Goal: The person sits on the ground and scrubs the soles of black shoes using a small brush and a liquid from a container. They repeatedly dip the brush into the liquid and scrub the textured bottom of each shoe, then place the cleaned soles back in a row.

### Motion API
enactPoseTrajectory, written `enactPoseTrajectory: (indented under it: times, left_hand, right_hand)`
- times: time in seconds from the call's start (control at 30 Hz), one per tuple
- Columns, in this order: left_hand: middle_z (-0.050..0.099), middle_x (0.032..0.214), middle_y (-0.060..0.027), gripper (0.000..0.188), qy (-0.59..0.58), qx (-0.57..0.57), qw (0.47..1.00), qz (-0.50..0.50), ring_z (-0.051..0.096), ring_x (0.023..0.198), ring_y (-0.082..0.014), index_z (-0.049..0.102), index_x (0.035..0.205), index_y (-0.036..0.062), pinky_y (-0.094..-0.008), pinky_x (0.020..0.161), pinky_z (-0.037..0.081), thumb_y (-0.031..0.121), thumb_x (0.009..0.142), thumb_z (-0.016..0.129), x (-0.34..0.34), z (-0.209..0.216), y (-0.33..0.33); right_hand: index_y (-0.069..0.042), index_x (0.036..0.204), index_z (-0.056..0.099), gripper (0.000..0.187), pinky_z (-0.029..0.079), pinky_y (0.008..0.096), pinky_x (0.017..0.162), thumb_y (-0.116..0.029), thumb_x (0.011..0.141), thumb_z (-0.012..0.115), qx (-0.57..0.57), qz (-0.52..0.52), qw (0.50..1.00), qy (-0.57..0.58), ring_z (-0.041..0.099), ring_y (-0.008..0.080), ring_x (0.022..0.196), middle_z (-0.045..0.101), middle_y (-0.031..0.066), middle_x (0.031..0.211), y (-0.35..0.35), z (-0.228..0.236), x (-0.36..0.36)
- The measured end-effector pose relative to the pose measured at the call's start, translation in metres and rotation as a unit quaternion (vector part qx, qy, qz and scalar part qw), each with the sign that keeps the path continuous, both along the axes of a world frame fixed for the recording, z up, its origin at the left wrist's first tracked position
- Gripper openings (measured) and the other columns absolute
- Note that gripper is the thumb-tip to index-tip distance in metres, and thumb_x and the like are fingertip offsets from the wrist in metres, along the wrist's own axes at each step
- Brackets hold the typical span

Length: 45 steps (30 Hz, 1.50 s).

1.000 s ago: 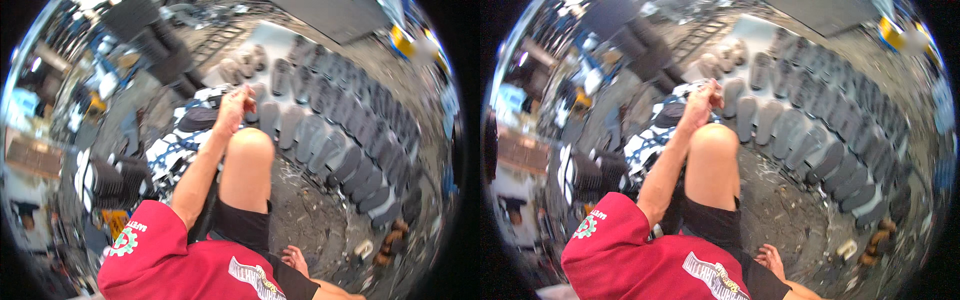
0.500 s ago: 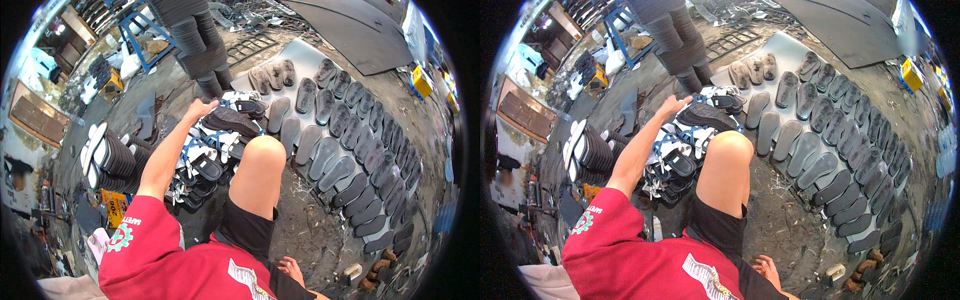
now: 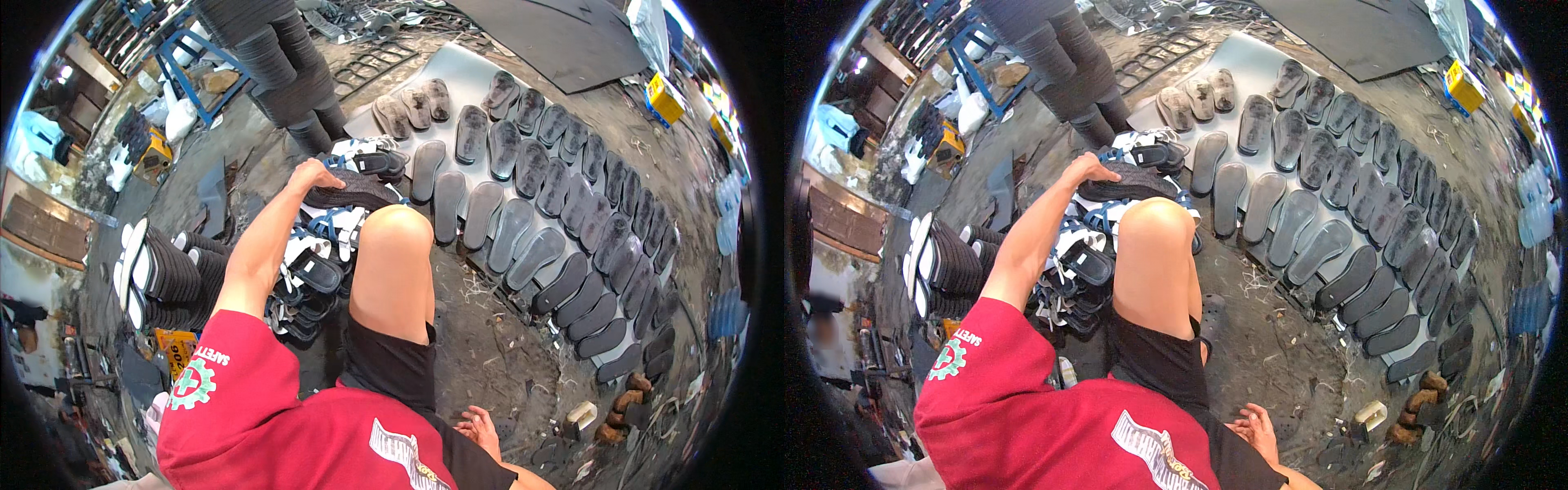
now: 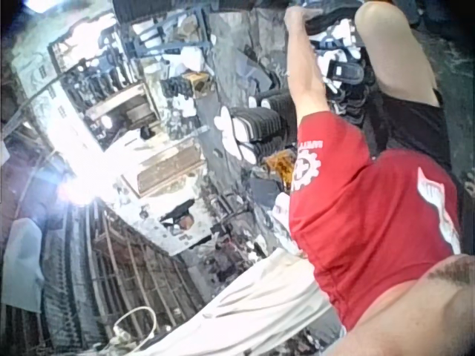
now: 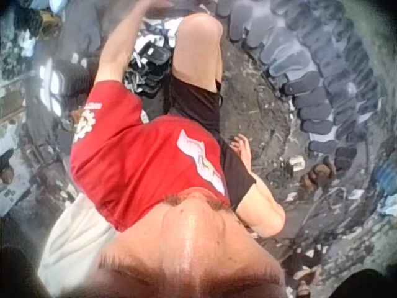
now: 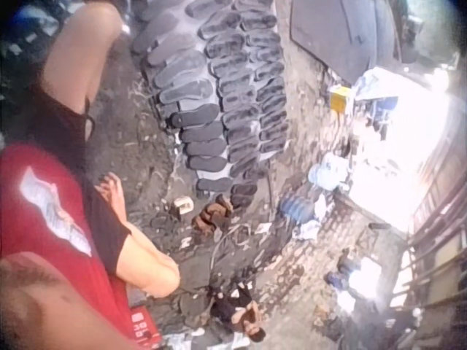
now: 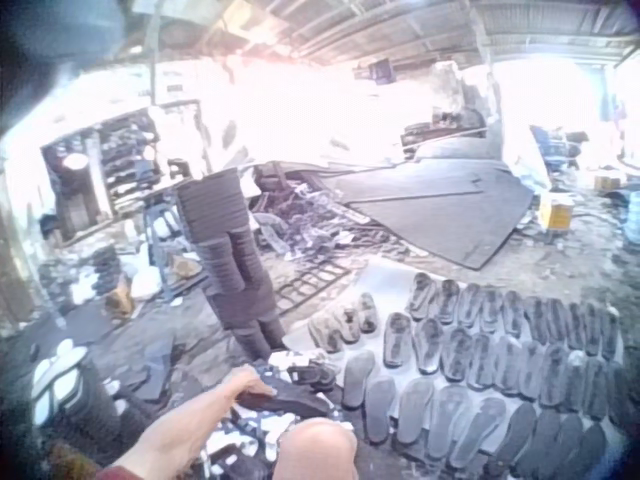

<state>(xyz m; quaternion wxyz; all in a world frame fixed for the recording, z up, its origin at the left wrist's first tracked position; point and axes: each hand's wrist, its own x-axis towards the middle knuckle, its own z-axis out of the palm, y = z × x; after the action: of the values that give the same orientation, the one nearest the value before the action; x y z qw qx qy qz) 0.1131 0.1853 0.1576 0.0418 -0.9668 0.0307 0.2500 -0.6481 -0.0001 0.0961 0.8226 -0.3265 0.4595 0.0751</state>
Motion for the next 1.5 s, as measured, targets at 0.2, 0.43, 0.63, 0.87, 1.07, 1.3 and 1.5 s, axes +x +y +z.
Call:
enactPoseTrajectory:
  times: [0.2,0.43,0.63,0.87,1.07,1.3,1.5]
  left_hand:
    - [0.053,0.166,-0.0223,0.1,0.245,-0.266,0.918,0.165,0.053,0.152,-0.0343,0.062,0.152,-0.0044,-0.0512,0.124,0.042,0.047,0.076,0.101,0.033,-0.012,0.031]
    - [0.074,0.129,-0.022,0.08,0.04,-0.228,0.973,0.014,0.073,0.114,-0.0323,0.074,0.127,-0.0131,-0.0471,0.093,0.06,0.036,0.071,0.102,-0.007,0.054,-0.044]
    - [0.075,0.095,-0.024,0.066,-0.074,-0.251,0.877,-0.404,0.074,0.093,-0.0348,0.073,0.113,-0.0037,-0.0457,0.084,0.056,0.04,0.069,0.094,-0.118,0.185,-0.138]
    - [0.072,0.093,-0.0143,0.064,0.079,-0.367,0.757,-0.536,0.067,0.091,-0.0247,0.072,0.113,-0.0002,-0.0403,0.085,0.053,0.046,0.073,0.093,-0.274,0.256,-0.244]
    - [0.08,0.104,-0.0071,0.048,0.494,-0.398,0.674,-0.378,0.075,0.091,-0.0153,0.079,0.118,-0.002,-0.0315,0.086,0.06,0.037,0.091,0.087,-0.39,0.216,-0.329]
    - [0.055,0.158,-0.0138,0.078,0.649,-0.469,0.534,-0.271,0.056,0.141,-0.028,0.038,0.173,0.0207,-0.0487,0.116,0.048,0.055,0.109,0.065,-0.454,0.07,-0.322]
    - [0.053,0.159,-0.0029,0.085,0.612,-0.54,0.574,-0.069,0.055,0.135,-0.0162,0.013,0.18,0.0218,-0.0347,0.115,0.046,0.024,0.113,0.066,-0.577,-0.03,-0.25]
  right_hand:
    - [-0.003,0.152,0.048,0.05,0.063,0.0383,0.093,-0.032,0.114,0.064,0.005,0.008,1.0,-0.018,0.072,0.0258,0.102,0.06,0.0179,0.136,0.001,-0.027,-0.007]
    - [-0.004,0.151,0.051,0.048,0.063,0.0388,0.092,-0.031,0.113,0.065,0.012,-0.003,1.0,-0.028,0.073,0.0259,0.105,0.063,0.0163,0.133,-0.002,-0.025,-0.015]
    - [-0.006,0.15,0.055,0.049,0.059,0.0359,0.091,-0.021,0.107,0.072,-0.191,0.08,0.975,-0.075,0.07,0.0201,0.111,0.066,0.0107,0.136,-0.066,-0.012,-0.011]
    - [-0.006,0.172,0.026,0.127,0.038,0.0492,0.129,-0.034,0.074,0.103,-0.737,0.006,0.669,-0.103,0.041,0.0386,0.158,0.035,0.0227,0.173,-0.143,0.095,0.1]
    - [-0.007,0.17,0.025,0.128,0.038,0.0489,0.127,-0.038,0.074,0.103,-0.767,0.024,0.634,-0.095,0.045,0.0395,0.154,0.041,0.0245,0.168,-0.157,0.156,0.097]
    - [-0.007,0.174,0.014,0.112,0.043,0.0426,0.122,-0.023,0.093,0.089,-0.41,-0.295,0.834,-0.224,0.054,0.0293,0.142,0.05,0.0189,0.157,-0.11,0.089,0.056]
    - [-0.006,0.174,0.014,0.097,0.043,0.0422,0.121,-0.019,0.104,0.078,-0.477,-0.269,0.817,-0.181,0.052,0.0254,0.144,0.048,0.0187,0.16,-0.082,-0.002,0.035]
